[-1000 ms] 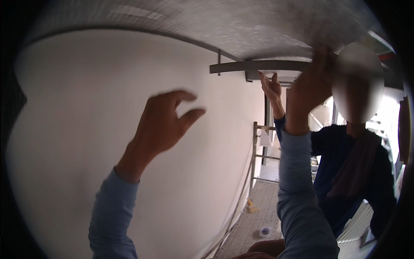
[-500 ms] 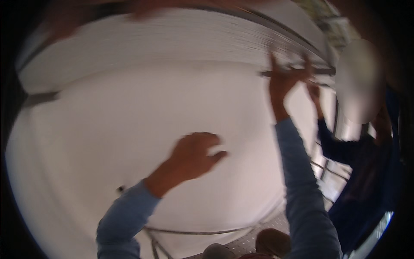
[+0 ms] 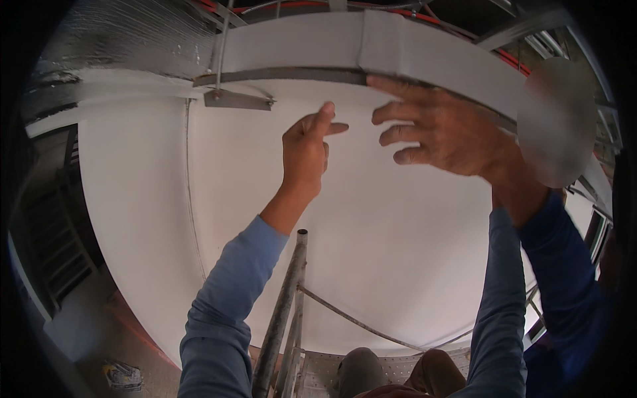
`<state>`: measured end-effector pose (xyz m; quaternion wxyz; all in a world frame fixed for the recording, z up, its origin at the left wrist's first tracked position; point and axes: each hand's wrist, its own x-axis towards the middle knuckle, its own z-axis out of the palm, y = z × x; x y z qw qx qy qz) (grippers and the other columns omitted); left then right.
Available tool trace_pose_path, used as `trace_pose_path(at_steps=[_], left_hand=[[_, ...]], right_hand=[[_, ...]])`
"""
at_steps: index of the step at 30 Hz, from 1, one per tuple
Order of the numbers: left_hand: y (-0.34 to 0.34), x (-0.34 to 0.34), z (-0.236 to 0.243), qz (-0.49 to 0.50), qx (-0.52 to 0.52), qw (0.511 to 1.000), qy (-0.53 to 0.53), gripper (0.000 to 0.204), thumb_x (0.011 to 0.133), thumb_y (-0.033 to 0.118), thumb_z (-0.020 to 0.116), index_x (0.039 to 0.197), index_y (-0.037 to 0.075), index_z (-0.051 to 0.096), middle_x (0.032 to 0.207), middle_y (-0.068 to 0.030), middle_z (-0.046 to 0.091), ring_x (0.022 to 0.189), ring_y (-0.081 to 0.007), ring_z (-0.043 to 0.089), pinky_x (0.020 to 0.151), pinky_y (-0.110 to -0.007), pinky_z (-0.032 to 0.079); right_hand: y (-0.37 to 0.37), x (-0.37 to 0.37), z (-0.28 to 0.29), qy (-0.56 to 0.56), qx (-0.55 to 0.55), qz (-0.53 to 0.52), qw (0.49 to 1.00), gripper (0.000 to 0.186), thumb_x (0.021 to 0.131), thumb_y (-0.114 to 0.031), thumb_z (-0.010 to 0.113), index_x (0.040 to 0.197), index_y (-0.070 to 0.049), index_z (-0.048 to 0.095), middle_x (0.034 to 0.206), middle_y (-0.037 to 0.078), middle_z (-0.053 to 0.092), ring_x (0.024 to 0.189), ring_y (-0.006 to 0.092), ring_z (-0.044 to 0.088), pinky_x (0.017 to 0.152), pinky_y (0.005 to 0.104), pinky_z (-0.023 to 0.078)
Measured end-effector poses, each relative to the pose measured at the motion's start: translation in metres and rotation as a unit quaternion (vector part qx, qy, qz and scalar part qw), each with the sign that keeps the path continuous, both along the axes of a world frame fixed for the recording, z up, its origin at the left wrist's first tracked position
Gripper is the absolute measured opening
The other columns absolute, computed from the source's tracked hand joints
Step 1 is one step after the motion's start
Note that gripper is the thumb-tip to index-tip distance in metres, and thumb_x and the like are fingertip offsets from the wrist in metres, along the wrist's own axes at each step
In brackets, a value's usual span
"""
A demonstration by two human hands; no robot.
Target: The person lifts a long rectangular ceiling panel and aligns it with metal ceiling supports. They use a pencil to mark positions on the panel and supports, then adjust the panel into place with assistance from another worker.
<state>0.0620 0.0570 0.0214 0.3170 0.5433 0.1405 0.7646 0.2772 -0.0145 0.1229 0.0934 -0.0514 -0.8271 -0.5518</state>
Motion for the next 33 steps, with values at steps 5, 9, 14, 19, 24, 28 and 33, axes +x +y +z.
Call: trace_pose_path(at_steps=[5, 9, 14, 19, 24, 28, 33], left_hand=[[-0.017, -0.002, 0.046, -0.026, -0.014, 0.999, 0.038, 0.092, 0.085, 0.067, 0.068, 0.130, -0.012, 0.050, 0.117, -0.0275, 0.065, 0.045, -0.0025, 0.026, 0.037, -0.018, 0.023], [-0.019, 0.012, 0.059, -0.096, -0.067, 0.989, 0.090, 0.069, 0.084, 0.063, 0.072, 0.107, -0.001, 0.061, 0.112, -0.0193, 0.068, 0.047, -0.0032, 0.026, 0.041, -0.021, 0.021], [-0.021, 0.017, 0.060, -0.063, -0.081, 0.991, 0.086, 0.069, 0.087, 0.064, 0.069, 0.109, 0.000, 0.059, 0.107, -0.0163, 0.069, 0.048, -0.0037, 0.026, 0.040, -0.020, 0.022], [-0.027, -0.009, 0.057, 0.039, -0.093, 0.995, 0.005, 0.079, 0.090, 0.067, 0.062, 0.125, -0.004, 0.053, 0.100, -0.0154, 0.070, 0.046, -0.0037, 0.027, 0.039, -0.020, 0.022], [-0.030, -0.037, 0.066, 0.085, -0.087, 0.991, -0.058, 0.062, 0.096, 0.056, 0.061, 0.115, -0.002, 0.057, 0.090, -0.0164, 0.071, 0.043, -0.0042, 0.028, 0.038, -0.023, 0.022], [-0.034, -0.027, 0.067, 0.010, -0.127, 0.992, -0.001, 0.076, 0.093, 0.061, 0.061, 0.124, -0.007, 0.050, 0.101, -0.0174, 0.067, 0.046, -0.0038, 0.027, 0.038, -0.019, 0.023], [-0.039, -0.004, 0.071, -0.028, -0.131, 0.988, 0.080, 0.074, 0.093, 0.059, 0.062, 0.123, -0.008, 0.051, 0.104, -0.0187, 0.067, 0.047, -0.0038, 0.025, 0.039, -0.018, 0.023]], right_hand=[[0.026, 0.004, -0.004, 0.060, 0.146, -0.004, 0.987, 0.012, 0.089, -0.008, 0.067, 0.095, -0.001, 0.073, 0.115, 0.004, 0.070, 0.125, 0.0171, 0.058, 0.090, 0.0255, 0.058], [0.035, 0.002, -0.012, 0.183, 0.071, -0.012, 0.980, 0.018, 0.086, -0.012, 0.071, 0.104, -0.007, 0.073, 0.118, 0.001, 0.069, 0.093, 0.0125, 0.067, 0.074, 0.0305, 0.061], [0.044, 0.001, -0.022, 0.227, -0.009, 0.049, 0.973, 0.017, 0.086, -0.010, 0.071, 0.102, -0.004, 0.073, 0.126, 0.001, 0.063, 0.100, 0.0154, 0.068, 0.071, 0.0281, 0.061], [0.051, -0.001, -0.019, 0.193, 0.104, 0.126, 0.967, 0.010, 0.084, -0.006, 0.071, 0.093, -0.001, 0.074, 0.127, 0.001, 0.063, 0.119, 0.0183, 0.062, 0.065, 0.0240, 0.062], [0.042, -0.001, -0.017, 0.155, 0.198, 0.080, 0.965, 0.005, 0.077, -0.003, 0.074, 0.074, -0.006, 0.076, 0.105, 0.002, 0.070, 0.135, 0.0231, 0.049, 0.095, 0.0236, 0.056], [0.031, 0.002, -0.011, 0.088, 0.224, 0.038, 0.970, 0.013, 0.072, -0.001, 0.074, 0.063, -0.011, 0.073, 0.084, -0.001, 0.067, 0.129, 0.0199, 0.054, 0.114, 0.0272, 0.043], [0.018, 0.007, -0.007, 0.046, 0.153, -0.010, 0.987, 0.010, 0.073, -0.002, 0.072, 0.069, -0.011, 0.074, 0.070, -0.001, 0.059, 0.089, 0.0103, 0.066, 0.116, 0.0299, 0.042]])
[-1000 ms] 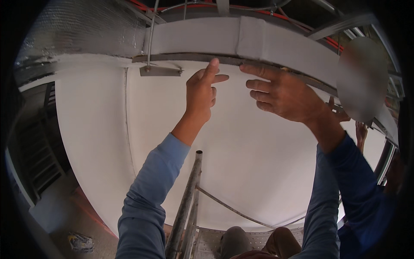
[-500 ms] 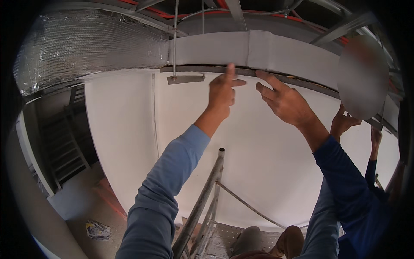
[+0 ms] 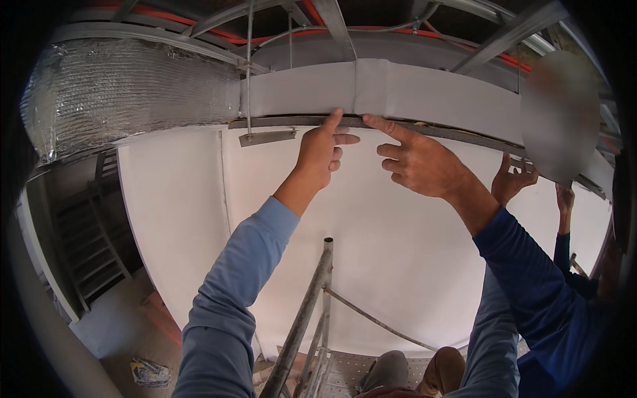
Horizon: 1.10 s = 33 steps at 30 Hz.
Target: The person lifts a long rectangular ceiling panel and aligns it with metal ceiling supports. They use a pencil to mark positions on the panel and supports, then adjust the panel into place with assistance from another worker.
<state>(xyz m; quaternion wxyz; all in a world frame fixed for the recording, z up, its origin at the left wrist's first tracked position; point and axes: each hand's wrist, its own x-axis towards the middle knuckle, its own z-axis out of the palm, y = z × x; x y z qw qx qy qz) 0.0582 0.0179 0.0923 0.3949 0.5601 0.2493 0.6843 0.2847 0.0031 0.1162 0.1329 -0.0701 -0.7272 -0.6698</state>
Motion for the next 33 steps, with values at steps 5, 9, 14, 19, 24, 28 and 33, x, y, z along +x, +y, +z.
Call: trace_pose_path(at_steps=[5, 9, 14, 19, 24, 28, 33], left_hand=[[0.012, 0.011, -0.009, 0.159, 0.105, 0.976, 0.103, 0.047, 0.093, 0.043, 0.068, 0.109, 0.000, 0.061, 0.099, -0.0135, 0.069, 0.048, -0.0100, 0.044, 0.040, -0.023, 0.031], [0.015, 0.007, -0.024, 0.512, 0.456, 0.684, 0.247, 0.036, 0.085, 0.032, 0.078, 0.107, 0.007, 0.063, 0.107, -0.0085, 0.064, 0.061, -0.0170, 0.063, 0.046, -0.029, 0.049], [0.018, -0.008, -0.005, 0.614, 0.464, 0.541, 0.339, 0.040, 0.082, 0.039, 0.079, 0.109, 0.012, 0.067, 0.108, 0.0000, 0.063, 0.073, -0.0210, 0.068, 0.057, -0.036, 0.058], [0.027, -0.022, 0.014, 0.589, 0.544, 0.480, 0.355, 0.037, 0.081, 0.037, 0.080, 0.105, 0.012, 0.068, 0.093, -0.0005, 0.065, 0.072, -0.0225, 0.067, 0.058, -0.031, 0.057], [0.022, -0.023, 0.018, 0.562, 0.564, 0.470, 0.381, 0.034, 0.082, 0.032, 0.081, 0.102, 0.008, 0.067, 0.093, -0.0055, 0.066, 0.077, -0.0252, 0.068, 0.063, -0.034, 0.057], [0.017, -0.027, 0.030, 0.503, 0.581, 0.482, 0.421, 0.032, 0.080, 0.028, 0.081, 0.093, 0.006, 0.062, 0.089, -0.0095, 0.061, 0.078, -0.0312, 0.063, 0.064, -0.040, 0.051], [0.024, -0.035, 0.041, 0.471, 0.613, 0.467, 0.429, 0.036, 0.083, 0.030, 0.081, 0.107, 0.007, 0.066, 0.096, -0.0051, 0.069, 0.079, -0.0203, 0.072, 0.064, -0.030, 0.061]], right_hand=[[-0.015, 0.033, 0.003, 0.085, -0.266, 0.003, 0.960, 0.009, 0.082, -0.002, 0.065, 0.086, -0.001, 0.073, 0.082, 0.002, 0.066, 0.094, 0.0107, 0.066, 0.093, 0.0260, 0.058], [0.003, 0.110, -0.011, 0.278, -0.531, 0.153, 0.786, 0.022, 0.085, -0.006, 0.068, 0.104, -0.002, 0.058, 0.100, 0.007, 0.057, 0.111, 0.0203, 0.062, 0.090, 0.0310, 0.059], [0.106, 0.174, -0.043, 0.743, 0.001, 0.368, 0.559, 0.086, 0.088, -0.020, 0.079, 0.147, -0.002, 0.019, 0.143, 0.018, 0.030, 0.124, 0.0322, 0.054, 0.090, 0.0438, 0.058], [0.147, 0.210, -0.051, 0.698, 0.011, 0.347, 0.626, 0.096, 0.082, -0.018, 0.084, 0.145, 0.002, 0.014, 0.137, 0.019, 0.023, 0.117, 0.0341, 0.057, 0.085, 0.0450, 0.060], [0.147, 0.219, -0.048, 0.686, 0.029, 0.332, 0.647, 0.097, 0.080, -0.020, 0.086, 0.139, 0.006, 0.013, 0.134, 0.021, 0.021, 0.115, 0.0361, 0.057, 0.088, 0.0417, 0.062], [0.147, 0.219, -0.046, 0.680, 0.040, 0.312, 0.662, 0.098, 0.078, -0.020, 0.087, 0.136, 0.007, 0.013, 0.132, 0.022, 0.021, 0.114, 0.0376, 0.056, 0.093, 0.0384, 0.061], [0.139, 0.215, -0.046, 0.697, 0.046, 0.296, 0.652, 0.099, 0.078, -0.022, 0.088, 0.136, 0.009, 0.015, 0.133, 0.022, 0.022, 0.116, 0.0370, 0.057, 0.092, 0.0397, 0.062]])
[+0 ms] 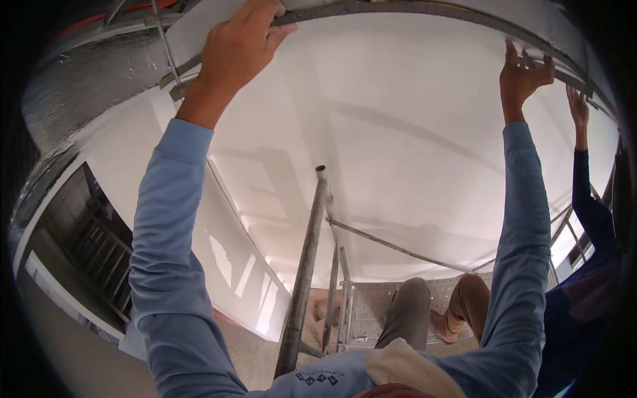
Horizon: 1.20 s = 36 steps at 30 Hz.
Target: The person lifts a long rectangular ceiling panel and aligns it with metal ceiling supports. They use a pencil to mark positions on the panel and supports, then adjust the panel into place with assistance from another worker.
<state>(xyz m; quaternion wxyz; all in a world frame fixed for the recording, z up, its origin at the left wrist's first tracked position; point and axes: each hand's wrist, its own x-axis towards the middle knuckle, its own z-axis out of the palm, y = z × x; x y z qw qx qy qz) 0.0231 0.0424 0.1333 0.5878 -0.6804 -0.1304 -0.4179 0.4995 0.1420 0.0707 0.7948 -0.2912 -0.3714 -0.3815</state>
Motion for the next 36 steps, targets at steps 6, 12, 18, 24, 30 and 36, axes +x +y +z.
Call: trace_pose_path(at_steps=[6, 12, 18, 24, 30, 36], left_hand=[[0.000, -0.003, -0.007, 0.062, 0.026, 0.998, -0.021, 0.041, 0.087, 0.032, 0.076, 0.118, 0.010, 0.061, 0.095, -0.0036, 0.065, 0.073, -0.0214, 0.069, 0.057, -0.032, 0.058], [-0.003, -0.010, -0.024, 0.126, 0.017, 0.982, -0.137, 0.038, 0.083, 0.039, 0.080, 0.099, 0.009, 0.062, 0.098, -0.0019, 0.063, 0.063, -0.0214, 0.066, 0.053, -0.032, 0.056], [-0.003, -0.018, -0.011, 0.116, -0.015, 0.990, -0.077, 0.037, 0.082, 0.037, 0.080, 0.094, 0.007, 0.063, 0.091, -0.0024, 0.061, 0.064, -0.0238, 0.065, 0.054, -0.033, 0.055], [-0.007, -0.020, -0.002, 0.106, -0.050, 0.992, -0.050, 0.035, 0.085, 0.036, 0.078, 0.094, 0.006, 0.063, 0.090, -0.0021, 0.061, 0.066, -0.0242, 0.064, 0.056, -0.034, 0.054], [-0.006, -0.020, -0.002, 0.099, -0.038, 0.994, -0.028, 0.031, 0.086, 0.035, 0.076, 0.091, 0.008, 0.062, 0.088, -0.0019, 0.060, 0.063, -0.0250, 0.063, 0.055, -0.035, 0.053], [-0.004, -0.021, -0.002, 0.088, -0.029, 0.996, -0.019, 0.031, 0.086, 0.034, 0.076, 0.092, 0.007, 0.063, 0.089, -0.0024, 0.061, 0.062, -0.0238, 0.063, 0.054, -0.033, 0.051]], right_hand=[[-0.008, -0.008, -0.002, 0.028, -0.018, 0.041, 0.999, 0.098, 0.079, -0.021, 0.087, 0.140, 0.007, 0.015, 0.135, 0.020, 0.022, 0.120, 0.0351, 0.056, 0.088, 0.0390, 0.063], [-0.008, -0.013, -0.002, 0.050, -0.012, 0.052, 0.997, 0.095, 0.082, -0.019, 0.084, 0.143, 0.002, 0.015, 0.135, 0.019, 0.024, 0.120, 0.0336, 0.056, 0.089, 0.0415, 0.062], [-0.008, -0.016, -0.001, 0.041, 0.002, 0.033, 0.999, 0.092, 0.083, -0.016, 0.083, 0.142, -0.001, 0.014, 0.135, 0.019, 0.024, 0.117, 0.0332, 0.058, 0.087, 0.0402, 0.063], [-0.008, -0.014, -0.002, 0.037, -0.002, 0.040, 0.998, 0.091, 0.083, -0.013, 0.082, 0.141, -0.002, 0.012, 0.135, 0.020, 0.024, 0.117, 0.0340, 0.058, 0.086, 0.0378, 0.064], [-0.007, -0.013, -0.001, 0.029, 0.007, 0.041, 0.999, 0.091, 0.083, -0.012, 0.082, 0.140, 0.000, 0.013, 0.135, 0.020, 0.023, 0.119, 0.0357, 0.057, 0.086, 0.0367, 0.064], [0.002, -0.005, -0.003, 0.029, 0.004, 0.045, 0.999, 0.092, 0.082, -0.013, 0.083, 0.140, 0.002, 0.013, 0.136, 0.020, 0.024, 0.119, 0.0359, 0.057, 0.088, 0.0374, 0.063]])
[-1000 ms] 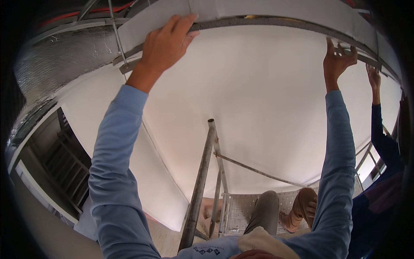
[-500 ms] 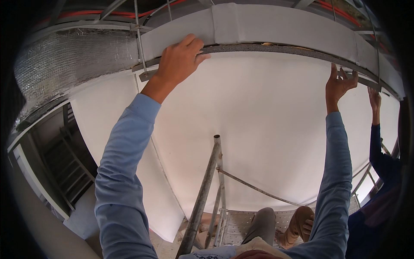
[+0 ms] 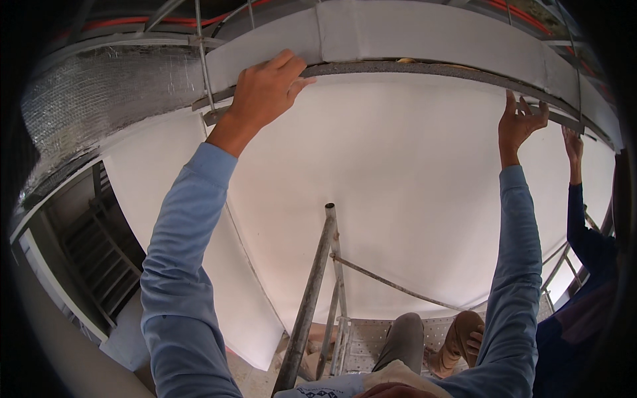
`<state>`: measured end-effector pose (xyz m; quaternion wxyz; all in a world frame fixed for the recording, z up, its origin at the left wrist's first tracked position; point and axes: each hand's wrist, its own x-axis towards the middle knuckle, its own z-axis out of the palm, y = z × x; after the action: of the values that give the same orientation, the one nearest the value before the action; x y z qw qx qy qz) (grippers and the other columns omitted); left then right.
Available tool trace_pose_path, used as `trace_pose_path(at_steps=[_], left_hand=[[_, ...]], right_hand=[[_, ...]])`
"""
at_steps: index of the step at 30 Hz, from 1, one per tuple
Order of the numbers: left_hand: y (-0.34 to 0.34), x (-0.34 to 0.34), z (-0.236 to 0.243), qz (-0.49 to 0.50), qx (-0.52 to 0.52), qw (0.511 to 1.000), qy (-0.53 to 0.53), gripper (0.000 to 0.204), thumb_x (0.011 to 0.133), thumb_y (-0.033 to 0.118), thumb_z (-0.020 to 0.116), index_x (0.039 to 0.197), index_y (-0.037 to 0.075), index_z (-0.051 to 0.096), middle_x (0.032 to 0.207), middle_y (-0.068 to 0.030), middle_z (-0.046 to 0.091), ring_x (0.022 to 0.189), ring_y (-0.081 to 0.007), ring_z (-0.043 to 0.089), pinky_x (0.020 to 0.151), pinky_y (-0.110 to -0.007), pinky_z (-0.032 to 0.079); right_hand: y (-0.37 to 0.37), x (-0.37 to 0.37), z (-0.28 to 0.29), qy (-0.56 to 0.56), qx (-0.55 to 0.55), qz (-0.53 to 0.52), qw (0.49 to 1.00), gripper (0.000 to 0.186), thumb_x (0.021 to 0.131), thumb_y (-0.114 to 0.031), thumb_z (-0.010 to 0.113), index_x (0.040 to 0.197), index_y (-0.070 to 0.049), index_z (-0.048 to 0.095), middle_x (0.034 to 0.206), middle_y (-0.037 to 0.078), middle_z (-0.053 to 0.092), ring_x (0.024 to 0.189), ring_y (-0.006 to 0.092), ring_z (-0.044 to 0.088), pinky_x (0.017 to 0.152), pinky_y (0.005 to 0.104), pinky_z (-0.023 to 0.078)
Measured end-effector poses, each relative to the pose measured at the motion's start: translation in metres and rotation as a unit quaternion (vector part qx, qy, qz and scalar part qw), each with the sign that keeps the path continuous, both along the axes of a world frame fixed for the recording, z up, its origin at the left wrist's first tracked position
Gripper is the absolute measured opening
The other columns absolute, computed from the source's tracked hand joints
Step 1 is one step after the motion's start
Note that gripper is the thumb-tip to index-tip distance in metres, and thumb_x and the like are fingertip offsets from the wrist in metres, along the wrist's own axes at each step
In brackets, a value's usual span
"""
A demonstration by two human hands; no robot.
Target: The person lifts a long rectangular ceiling panel and aligns it with metal ceiling supports. They use a pencil to mark positions on the panel and supports, then adjust the panel into place with assistance from another worker.
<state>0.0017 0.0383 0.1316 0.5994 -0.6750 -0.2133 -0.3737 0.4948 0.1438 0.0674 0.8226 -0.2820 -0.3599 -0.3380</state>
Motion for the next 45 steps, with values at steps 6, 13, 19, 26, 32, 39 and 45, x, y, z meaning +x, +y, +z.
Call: trace_pose_path(at_steps=[6, 13, 19, 26, 32, 39, 45], left_hand=[[0.002, -0.002, -0.003, -0.013, 0.073, 0.997, -0.009, 0.032, 0.086, 0.037, 0.076, 0.095, 0.009, 0.064, 0.090, -0.0008, 0.061, 0.063, -0.0221, 0.065, 0.053, -0.032, 0.053], [-0.002, 0.001, -0.011, 0.041, 0.062, 0.995, -0.066, 0.036, 0.084, 0.043, 0.077, 0.102, 0.014, 0.065, 0.098, 0.0025, 0.063, 0.064, -0.0180, 0.067, 0.049, -0.030, 0.052], [-0.007, 0.014, -0.011, 0.068, 0.116, 0.989, -0.065, 0.055, 0.079, 0.041, 0.081, 0.128, 0.024, 0.062, 0.107, 0.0034, 0.062, 0.065, -0.0170, 0.067, 0.051, -0.029, 0.055], [0.007, 0.043, -0.007, 0.106, 0.188, 0.976, 0.006, 0.057, 0.083, 0.044, 0.078, 0.135, 0.027, 0.062, 0.126, 0.0042, 0.062, 0.066, -0.0104, 0.064, 0.051, -0.023, 0.053], [0.010, 0.042, 0.000, 0.026, 0.223, 0.973, 0.058, 0.057, 0.089, 0.034, 0.076, 0.141, 0.021, 0.058, 0.140, -0.0031, 0.061, 0.092, -0.0115, 0.072, 0.069, -0.021, 0.059], [0.013, 0.036, 0.009, 0.042, 0.165, 0.983, 0.064, 0.050, 0.090, 0.028, 0.076, 0.136, 0.015, 0.061, 0.136, -0.0062, 0.064, 0.099, -0.0163, 0.073, 0.065, -0.018, 0.059], [-0.004, 0.039, 0.013, 0.075, 0.152, 0.981, 0.090, 0.045, 0.089, 0.026, 0.077, 0.129, 0.008, 0.064, 0.133, -0.0098, 0.065, 0.103, -0.0208, 0.073, 0.064, -0.018, 0.059]], right_hand=[[0.005, 0.005, 0.003, -0.006, 0.020, 0.003, 1.000, 0.098, 0.079, -0.020, 0.087, 0.141, 0.004, 0.016, 0.138, 0.020, 0.025, 0.119, 0.0334, 0.058, 0.089, 0.0375, 0.062], [0.005, 0.001, 0.002, 0.025, -0.003, -0.010, 1.000, 0.095, 0.082, -0.021, 0.085, 0.144, 0.001, 0.016, 0.139, 0.021, 0.024, 0.118, 0.0331, 0.060, 0.085, 0.0385, 0.061], [0.010, 0.002, 0.003, 0.006, 0.040, 0.002, 0.999, 0.097, 0.081, -0.020, 0.086, 0.146, 0.003, 0.017, 0.137, 0.020, 0.027, 0.114, 0.0332, 0.062, 0.082, 0.0400, 0.062], [0.022, 0.005, 0.002, 0.020, 0.000, 0.010, 1.000, 0.101, 0.085, -0.021, 0.082, 0.153, 0.001, 0.010, 0.155, 0.018, 0.016, 0.123, 0.0320, 0.055, 0.098, 0.0406, 0.055], [0.018, 0.002, -0.003, 0.004, 0.083, 0.039, 0.996, 0.097, 0.079, -0.017, 0.086, 0.151, -0.008, 0.020, 0.147, 0.019, 0.026, 0.117, 0.0337, 0.056, 0.095, 0.0378, 0.055], [-0.009, -0.012, -0.008, 0.010, 0.121, 0.082, 0.989, 0.070, 0.086, -0.012, 0.077, 0.143, -0.008, 0.037, 0.136, 0.019, 0.039, 0.100, 0.0337, 0.062, 0.081, 0.0411, 0.054], [-0.015, -0.024, -0.008, -0.004, 0.116, 0.130, 0.985, 0.086, 0.092, -0.013, 0.073, 0.158, -0.009, 0.018, 0.150, 0.022, 0.032, 0.119, 0.0362, 0.057, 0.088, 0.0433, 0.055]])
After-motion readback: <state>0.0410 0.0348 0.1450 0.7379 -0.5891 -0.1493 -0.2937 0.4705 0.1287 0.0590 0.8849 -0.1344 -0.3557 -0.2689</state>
